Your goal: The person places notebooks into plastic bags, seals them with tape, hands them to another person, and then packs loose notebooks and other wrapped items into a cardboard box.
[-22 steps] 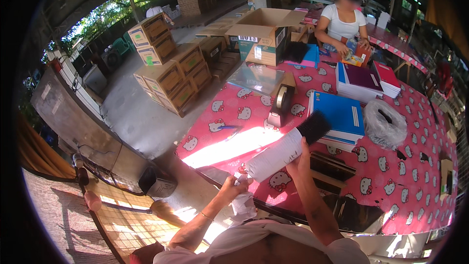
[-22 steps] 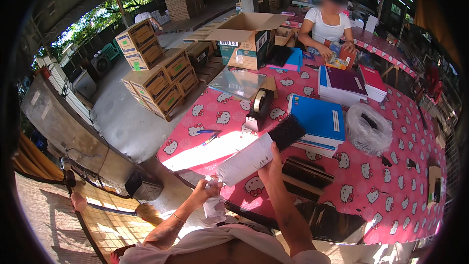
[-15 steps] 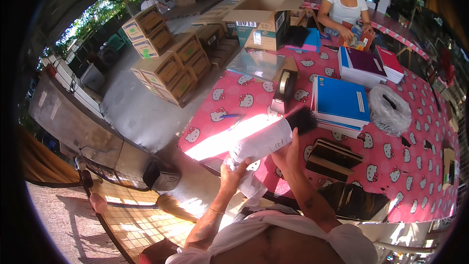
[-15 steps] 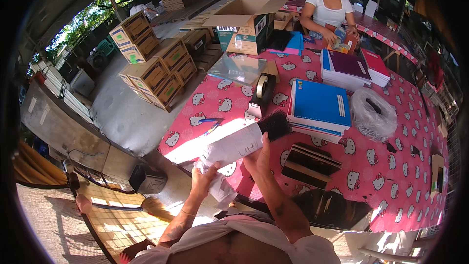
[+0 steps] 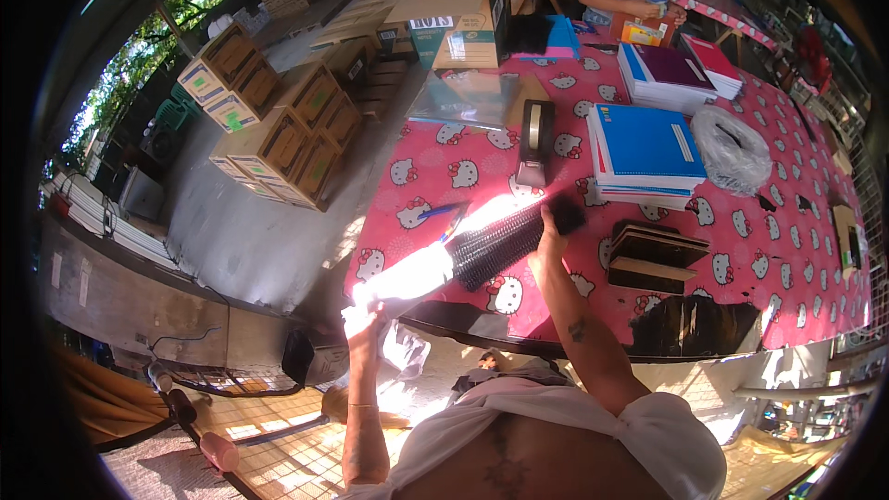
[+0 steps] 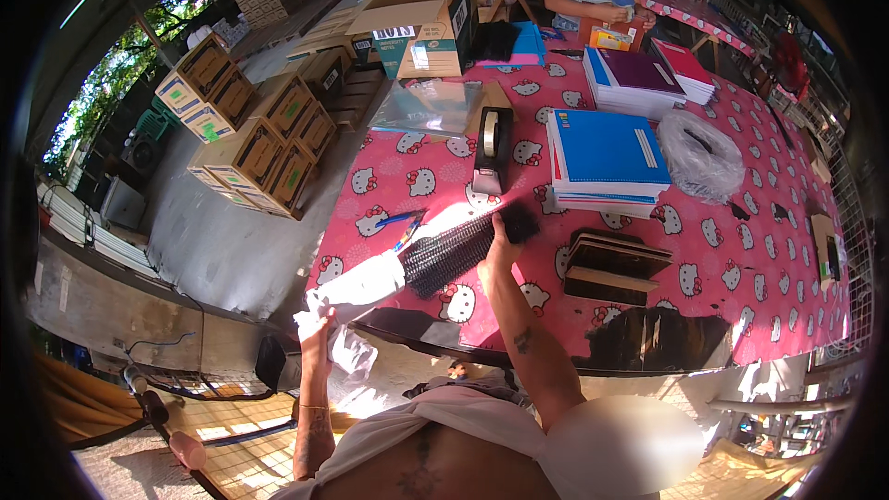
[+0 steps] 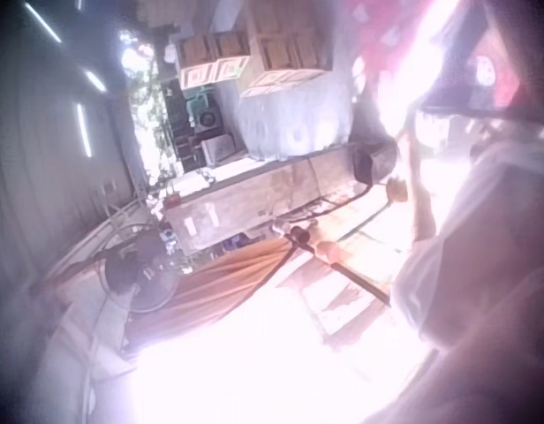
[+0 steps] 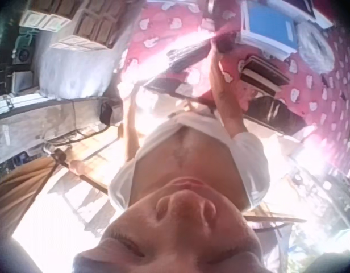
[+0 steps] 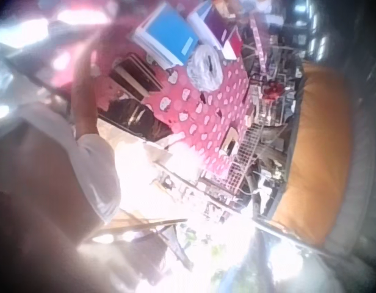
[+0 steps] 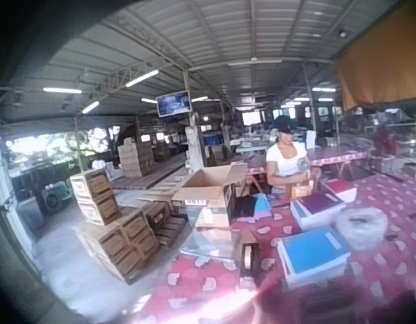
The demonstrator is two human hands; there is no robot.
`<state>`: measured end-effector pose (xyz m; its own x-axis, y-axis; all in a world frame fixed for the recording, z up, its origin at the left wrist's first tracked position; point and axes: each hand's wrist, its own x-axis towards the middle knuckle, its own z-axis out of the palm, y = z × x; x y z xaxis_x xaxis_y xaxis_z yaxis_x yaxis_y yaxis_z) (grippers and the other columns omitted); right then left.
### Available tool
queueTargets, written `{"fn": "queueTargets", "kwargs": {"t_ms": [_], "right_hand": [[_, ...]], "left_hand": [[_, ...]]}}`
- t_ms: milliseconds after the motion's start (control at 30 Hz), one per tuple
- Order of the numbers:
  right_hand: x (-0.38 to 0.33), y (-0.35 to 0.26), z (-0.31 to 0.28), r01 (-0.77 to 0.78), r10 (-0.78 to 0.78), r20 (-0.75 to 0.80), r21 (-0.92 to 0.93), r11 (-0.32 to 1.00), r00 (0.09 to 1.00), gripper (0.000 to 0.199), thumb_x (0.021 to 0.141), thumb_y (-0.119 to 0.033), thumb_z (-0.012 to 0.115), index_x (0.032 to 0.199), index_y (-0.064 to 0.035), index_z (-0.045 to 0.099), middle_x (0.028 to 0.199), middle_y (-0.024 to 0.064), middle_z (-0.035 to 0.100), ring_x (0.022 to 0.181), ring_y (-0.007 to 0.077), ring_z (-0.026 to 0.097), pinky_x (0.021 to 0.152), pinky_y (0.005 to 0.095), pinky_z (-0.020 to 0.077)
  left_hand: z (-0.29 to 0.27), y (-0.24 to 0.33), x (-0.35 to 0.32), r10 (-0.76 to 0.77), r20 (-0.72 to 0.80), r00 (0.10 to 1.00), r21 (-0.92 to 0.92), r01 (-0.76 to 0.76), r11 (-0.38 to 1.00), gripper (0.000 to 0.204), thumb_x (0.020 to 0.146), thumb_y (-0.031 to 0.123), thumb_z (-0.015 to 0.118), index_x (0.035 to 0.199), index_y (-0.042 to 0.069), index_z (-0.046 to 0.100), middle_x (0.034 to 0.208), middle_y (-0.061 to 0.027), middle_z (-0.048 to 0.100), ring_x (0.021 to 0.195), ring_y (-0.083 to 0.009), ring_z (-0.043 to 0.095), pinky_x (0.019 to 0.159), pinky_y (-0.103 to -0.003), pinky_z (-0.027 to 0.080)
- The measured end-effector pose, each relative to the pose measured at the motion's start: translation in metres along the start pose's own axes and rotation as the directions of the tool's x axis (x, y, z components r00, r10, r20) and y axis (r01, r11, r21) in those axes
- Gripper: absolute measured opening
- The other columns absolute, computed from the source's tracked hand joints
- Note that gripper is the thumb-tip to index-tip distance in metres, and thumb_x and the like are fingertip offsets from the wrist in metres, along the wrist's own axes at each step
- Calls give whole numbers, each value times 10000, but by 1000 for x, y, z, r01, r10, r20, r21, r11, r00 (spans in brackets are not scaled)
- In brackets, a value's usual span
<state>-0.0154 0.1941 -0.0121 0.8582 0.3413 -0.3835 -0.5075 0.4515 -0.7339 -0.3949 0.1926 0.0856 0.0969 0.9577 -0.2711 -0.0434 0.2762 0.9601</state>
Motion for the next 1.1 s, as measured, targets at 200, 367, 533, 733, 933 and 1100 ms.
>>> {"fn": "queueTargets", "kwargs": {"t_ms": [200,367,533,733,933,1100], "right_hand": [[-19,-17,3,-388,245,-361,-406,827,900,833,780,-527,770,1416,-107,434,1441,112,390,1202,296,433,886,496,440],[-82,-46,-9,-375,317,-222,-307,875,922,689,838,-350,733,1374,-37,434,1410,142,344,1184,306,458,800,445,515],[-79,-37,-55,-264,207,-208,-305,915,956,631,826,-272,745,1361,-79,470,1276,136,419,884,224,560,607,359,478],[-76,-43,-93,-257,213,-149,-427,867,966,652,831,-156,710,1418,-120,429,1297,134,423,771,182,573,599,343,487],[-139,-98,-121,58,86,650,-197,979,755,721,815,-19,707,1434,-107,347,1375,121,419,1035,190,588,822,352,523],[-106,-157,-155,124,18,666,-166,978,746,846,724,-24,823,1414,-53,334,1327,103,505,1198,233,543,1006,397,465]], "left_hand": [[-32,10,37,351,5,936,238,-342,909,313,926,105,673,1205,-26,616,1050,-78,636,924,-160,554,807,-274,468],[-57,-1,51,136,40,990,-18,-135,991,255,918,92,675,1150,-7,634,1029,-84,654,905,-177,624,791,-296,512],[-19,14,29,-76,178,981,-242,118,963,253,915,79,666,1150,-8,637,1045,-92,663,900,-196,656,779,-307,540],[59,10,-6,-235,248,940,-296,304,905,388,895,132,692,1226,-49,604,1031,-88,672,806,-181,678,634,-293,555],[123,-9,-56,-457,517,724,-98,580,808,272,927,353,664,905,83,652,622,0,606,503,-112,569,495,-261,472],[204,-46,-102,-572,624,533,165,626,762,324,931,402,662,926,78,660,696,-17,611,603,-135,601,572,-277,494]]}}
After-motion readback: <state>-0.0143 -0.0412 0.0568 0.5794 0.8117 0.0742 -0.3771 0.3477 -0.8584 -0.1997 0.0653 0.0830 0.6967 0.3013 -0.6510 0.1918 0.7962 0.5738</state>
